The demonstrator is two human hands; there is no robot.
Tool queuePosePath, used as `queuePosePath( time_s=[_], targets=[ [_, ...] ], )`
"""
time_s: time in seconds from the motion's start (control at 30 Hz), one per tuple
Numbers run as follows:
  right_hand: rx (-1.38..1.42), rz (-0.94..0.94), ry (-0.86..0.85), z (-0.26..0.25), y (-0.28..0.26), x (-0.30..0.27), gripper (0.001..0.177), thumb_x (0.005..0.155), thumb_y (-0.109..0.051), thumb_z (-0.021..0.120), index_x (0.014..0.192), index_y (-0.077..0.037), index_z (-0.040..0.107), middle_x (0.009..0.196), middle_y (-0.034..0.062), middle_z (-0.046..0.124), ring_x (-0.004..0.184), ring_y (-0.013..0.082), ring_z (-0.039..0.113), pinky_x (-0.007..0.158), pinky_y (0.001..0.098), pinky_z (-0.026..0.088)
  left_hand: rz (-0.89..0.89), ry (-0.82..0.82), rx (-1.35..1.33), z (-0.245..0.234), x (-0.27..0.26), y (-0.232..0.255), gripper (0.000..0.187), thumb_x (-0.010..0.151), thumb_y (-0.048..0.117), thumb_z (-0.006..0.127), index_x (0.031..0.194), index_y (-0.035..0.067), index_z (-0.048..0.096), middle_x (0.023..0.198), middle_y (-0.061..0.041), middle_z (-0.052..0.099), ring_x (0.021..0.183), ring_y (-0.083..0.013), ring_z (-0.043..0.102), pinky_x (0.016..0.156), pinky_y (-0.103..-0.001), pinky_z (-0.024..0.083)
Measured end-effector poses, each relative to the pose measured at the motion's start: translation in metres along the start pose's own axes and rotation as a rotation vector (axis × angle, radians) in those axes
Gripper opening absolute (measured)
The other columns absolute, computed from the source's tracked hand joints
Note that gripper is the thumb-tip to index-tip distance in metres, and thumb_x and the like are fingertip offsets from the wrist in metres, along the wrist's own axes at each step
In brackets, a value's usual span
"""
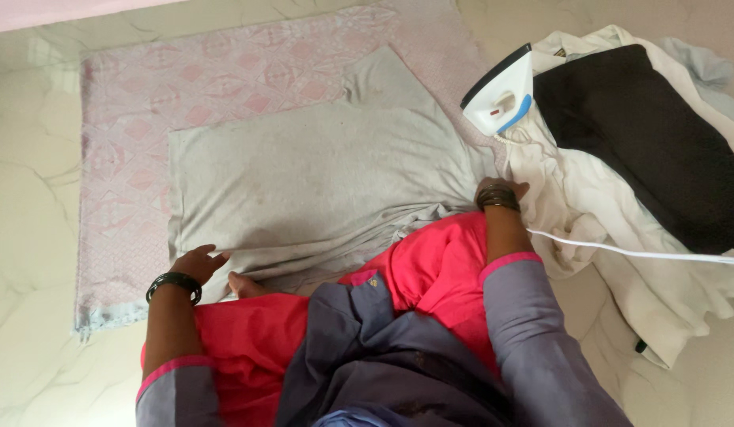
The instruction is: The person irons a light-colored shirt laid on a patterned mat on the floor. They use a handheld electric iron to smooth the fabric, repeatedly repositioning and folding the shirt to cover different areas.
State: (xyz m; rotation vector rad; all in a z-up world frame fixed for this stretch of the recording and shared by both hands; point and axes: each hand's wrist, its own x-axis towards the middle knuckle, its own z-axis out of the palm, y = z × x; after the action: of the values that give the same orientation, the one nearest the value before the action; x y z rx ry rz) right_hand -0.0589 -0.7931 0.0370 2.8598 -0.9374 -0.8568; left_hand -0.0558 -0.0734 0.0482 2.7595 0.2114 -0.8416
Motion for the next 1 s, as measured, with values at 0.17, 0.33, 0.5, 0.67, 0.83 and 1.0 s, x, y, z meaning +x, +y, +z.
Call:
queuePosePath(
  time_s=[0.17, 0.33, 0.5, 0.67, 0.83, 1.0],
  targets=[
    [-0.023, 0.128, -0.055, 0.011, 0.011, 0.015, 0.044, 0.103, -0.038, 0.050, 0.140, -0.020, 0.066, 0.150, 0.0070, 0.059, 0.142, 0.0350, 0.050, 0.114, 0.0639, 0.018, 0.044, 0.055, 0.011, 0.006, -0.008, 0.014, 0.075, 0.091, 0.059, 0.062, 0.149, 0.013, 0.054, 0.136, -0.018, 0.067, 0.129, -0.0355, 0.062, 0.110, -0.044, 0.048],
    [-0.223, -0.026, -0.031, 0.001, 0.003, -0.004, 0.043, 0.100, -0.039, 0.056, 0.139, -0.024, 0.066, 0.152, 0.0040, 0.056, 0.149, 0.0315, 0.038, 0.116, 0.0671, 0.011, 0.143, 0.035, 0.010, 0.014, -0.026, 0.047, 0.072, 0.089, 0.059, 0.063, 0.143, 0.011, 0.058, 0.132, -0.020, 0.069, 0.125, -0.0359, 0.063, 0.106, -0.044, 0.050],
    [-0.240, -0.224, 0.072, -0.001, -0.027, -0.017, 0.040, 0.096, -0.032, 0.063, 0.133, -0.021, 0.071, 0.146, 0.0068, 0.065, 0.145, 0.0311, 0.048, 0.118, 0.0662, 0.020, 0.078, -0.152, 0.299, 0.005, -0.053, 0.101, 0.059, 0.098, 0.058, 0.055, 0.127, 0.010, 0.075, 0.132, -0.018, 0.071, 0.126, -0.0368, 0.065, 0.107, -0.051, 0.050],
    [-0.245, -0.307, 0.040, 0.005, -0.043, -0.015, 0.063, 0.083, -0.036, 0.078, 0.140, -0.018, 0.059, 0.146, 0.0103, 0.060, 0.135, 0.0343, 0.056, 0.116, 0.0676, 0.020, 0.027, -0.117, 0.390, 0.001, -0.086, 0.139, 0.053, 0.092, 0.052, 0.066, 0.133, 0.018, 0.067, 0.147, -0.007, 0.059, 0.141, -0.0313, 0.049, 0.113, -0.057, 0.040],
    [-0.256, -0.330, -0.074, -0.006, -0.047, -0.018, 0.052, 0.089, -0.043, 0.072, 0.134, -0.016, 0.069, 0.146, 0.0118, 0.063, 0.138, 0.0329, 0.057, 0.116, 0.0708, 0.024, 0.173, -0.187, 0.431, 0.003, -0.100, 0.158, 0.048, 0.089, 0.047, 0.071, 0.133, 0.030, 0.065, 0.151, -0.007, 0.048, 0.143, -0.0345, 0.042, 0.113, -0.055, 0.040],
    [-0.013, -0.560, -0.164, -0.012, -0.057, -0.042, 0.065, 0.092, -0.067, 0.064, 0.121, -0.011, 0.076, 0.127, 0.0169, 0.072, 0.122, 0.0355, 0.068, 0.110, 0.0569, 0.045, 0.335, -0.257, 0.479, 0.008, -0.095, 0.159, 0.042, 0.091, 0.043, 0.069, 0.130, 0.029, 0.070, 0.150, -0.009, 0.048, 0.138, -0.0359, 0.050, 0.111, -0.052, 0.045]
  ],
)
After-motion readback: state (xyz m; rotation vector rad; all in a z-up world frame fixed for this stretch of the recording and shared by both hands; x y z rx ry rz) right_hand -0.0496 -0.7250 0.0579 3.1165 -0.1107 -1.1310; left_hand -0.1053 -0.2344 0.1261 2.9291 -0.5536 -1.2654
